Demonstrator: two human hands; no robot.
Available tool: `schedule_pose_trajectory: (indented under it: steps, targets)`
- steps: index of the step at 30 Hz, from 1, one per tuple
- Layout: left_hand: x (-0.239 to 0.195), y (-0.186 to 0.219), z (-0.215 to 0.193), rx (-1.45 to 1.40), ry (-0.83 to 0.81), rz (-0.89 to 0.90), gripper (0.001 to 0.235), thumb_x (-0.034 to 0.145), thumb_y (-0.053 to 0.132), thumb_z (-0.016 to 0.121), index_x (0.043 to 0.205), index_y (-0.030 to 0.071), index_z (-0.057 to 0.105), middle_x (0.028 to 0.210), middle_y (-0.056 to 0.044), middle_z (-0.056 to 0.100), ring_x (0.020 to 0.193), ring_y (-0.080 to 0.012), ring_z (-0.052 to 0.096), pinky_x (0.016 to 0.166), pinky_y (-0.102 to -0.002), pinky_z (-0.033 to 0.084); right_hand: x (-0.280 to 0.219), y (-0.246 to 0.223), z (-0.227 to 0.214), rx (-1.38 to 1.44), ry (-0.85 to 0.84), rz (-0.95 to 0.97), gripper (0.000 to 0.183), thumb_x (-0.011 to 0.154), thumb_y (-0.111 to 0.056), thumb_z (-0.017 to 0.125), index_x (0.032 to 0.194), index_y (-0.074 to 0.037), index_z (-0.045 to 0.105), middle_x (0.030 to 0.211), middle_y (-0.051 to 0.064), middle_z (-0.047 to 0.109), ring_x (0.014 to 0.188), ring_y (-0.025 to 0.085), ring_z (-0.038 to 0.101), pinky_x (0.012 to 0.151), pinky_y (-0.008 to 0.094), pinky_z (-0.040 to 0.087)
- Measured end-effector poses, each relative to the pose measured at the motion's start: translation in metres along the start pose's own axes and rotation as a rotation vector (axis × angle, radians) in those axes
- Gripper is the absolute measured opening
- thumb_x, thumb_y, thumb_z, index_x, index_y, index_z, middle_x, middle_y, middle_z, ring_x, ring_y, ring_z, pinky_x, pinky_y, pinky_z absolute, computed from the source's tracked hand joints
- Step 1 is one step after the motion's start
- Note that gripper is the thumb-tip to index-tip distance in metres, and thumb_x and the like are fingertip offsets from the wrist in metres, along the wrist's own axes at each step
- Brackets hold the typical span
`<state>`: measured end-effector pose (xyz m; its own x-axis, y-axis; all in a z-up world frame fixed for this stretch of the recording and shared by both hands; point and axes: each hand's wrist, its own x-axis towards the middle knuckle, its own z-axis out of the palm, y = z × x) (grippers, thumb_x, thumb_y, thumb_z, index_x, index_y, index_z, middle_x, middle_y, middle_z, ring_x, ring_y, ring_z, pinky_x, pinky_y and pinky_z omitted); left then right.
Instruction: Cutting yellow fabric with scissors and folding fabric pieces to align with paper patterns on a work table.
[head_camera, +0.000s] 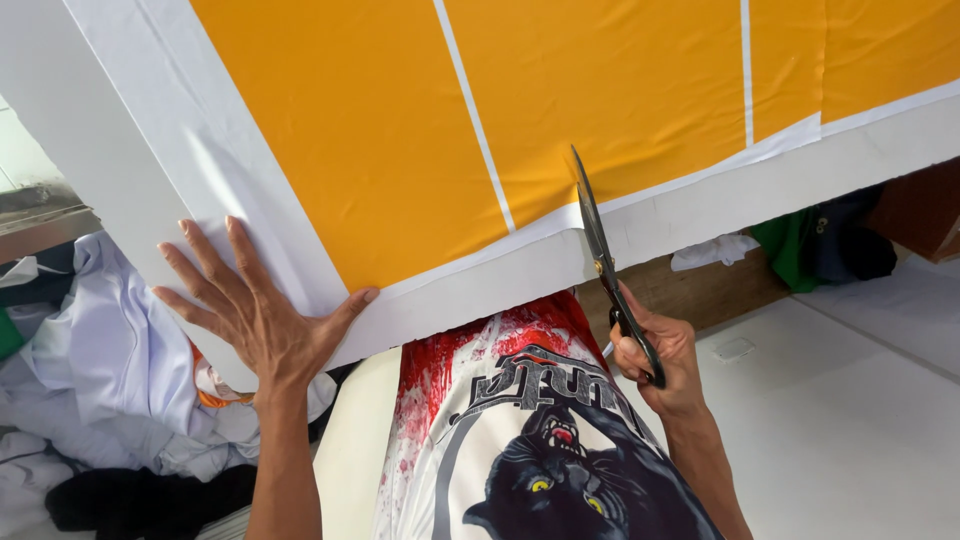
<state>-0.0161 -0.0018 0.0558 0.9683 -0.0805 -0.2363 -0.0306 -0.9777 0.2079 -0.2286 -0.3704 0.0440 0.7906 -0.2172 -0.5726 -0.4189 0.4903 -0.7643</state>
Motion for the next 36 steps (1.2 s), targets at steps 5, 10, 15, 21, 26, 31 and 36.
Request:
schedule_pose_trajectory:
  steps: [5,10,15,21,26,31,36]
  targets:
    - [0.000,0.000,0.001,0.003,-0.008,-0.005,0.141,0.070,0.104,0.057,0.171,0.022,0.002,0.175,-0.017,-0.009,0.161,-0.0423,-0.015,0.126,-0.072,-0.014,-0.008,-0.007,0.002,-0.059,0.006,0.040,0.073,0.086,-0.005,0.075,0.152,0.000,0.045,0.072,0.000,0.057,0.049,0.005,0.035,0.037,0.019,0.028]
    - [0.001,0.000,0.001,-0.004,0.003,0.006,0.140,0.071,0.103,0.059,0.171,0.023,0.002,0.176,-0.018,-0.008,0.161,-0.0424,-0.014,0.126,-0.072,-0.013,0.001,-0.013,0.008,-0.020,0.027,0.034,0.067,0.084,-0.006,0.074,0.147,-0.003,0.054,0.068,0.001,0.050,0.045,0.006,0.032,0.037,0.019,0.025]
    - [0.001,0.000,0.000,-0.002,0.006,0.003,0.140,0.070,0.103,0.058,0.170,0.023,0.002,0.176,-0.017,-0.008,0.162,-0.0427,-0.013,0.126,-0.071,-0.013,0.017,-0.015,0.014,0.029,-0.023,-0.012,0.063,0.086,-0.007,0.074,0.146,-0.005,0.057,0.072,0.006,0.050,0.047,0.009,0.032,0.038,0.019,0.026]
    - [0.002,0.000,-0.001,0.006,0.007,0.001,0.144,0.065,0.103,0.058,0.170,0.020,0.007,0.174,-0.019,-0.005,0.159,-0.0435,-0.013,0.125,-0.073,-0.011,0.024,-0.020,0.019,0.015,-0.060,-0.023,0.062,0.089,-0.001,0.070,0.148,-0.010,0.055,0.073,0.000,0.042,0.052,0.008,0.027,0.040,0.019,0.029]
    - [0.002,0.001,-0.002,-0.002,0.005,0.008,0.143,0.066,0.101,0.062,0.170,0.019,0.008,0.174,-0.020,-0.005,0.159,-0.0443,-0.012,0.125,-0.074,-0.010,0.022,-0.021,0.025,-0.014,-0.001,0.008,0.067,0.087,-0.005,0.073,0.150,-0.005,0.051,0.073,0.002,0.047,0.050,0.008,0.030,0.041,0.019,0.028]
    - [0.003,0.002,-0.003,-0.005,0.011,0.013,0.143,0.066,0.101,0.061,0.169,0.017,0.009,0.173,-0.020,-0.004,0.159,-0.0445,-0.012,0.125,-0.074,-0.009,0.035,-0.022,0.026,0.015,-0.066,-0.064,0.061,0.090,-0.013,0.072,0.148,-0.005,0.054,0.070,0.005,0.045,0.047,0.009,0.032,0.040,0.020,0.027]
    - [0.004,0.003,-0.004,-0.008,0.019,0.009,0.143,0.064,0.102,0.059,0.169,0.018,0.010,0.174,-0.020,-0.002,0.159,-0.0453,-0.011,0.125,-0.073,-0.009,0.044,-0.030,0.032,-0.051,-0.054,-0.036,0.066,0.090,-0.020,0.073,0.151,-0.007,0.051,0.066,0.001,0.036,0.047,0.009,0.030,0.040,0.019,0.025]
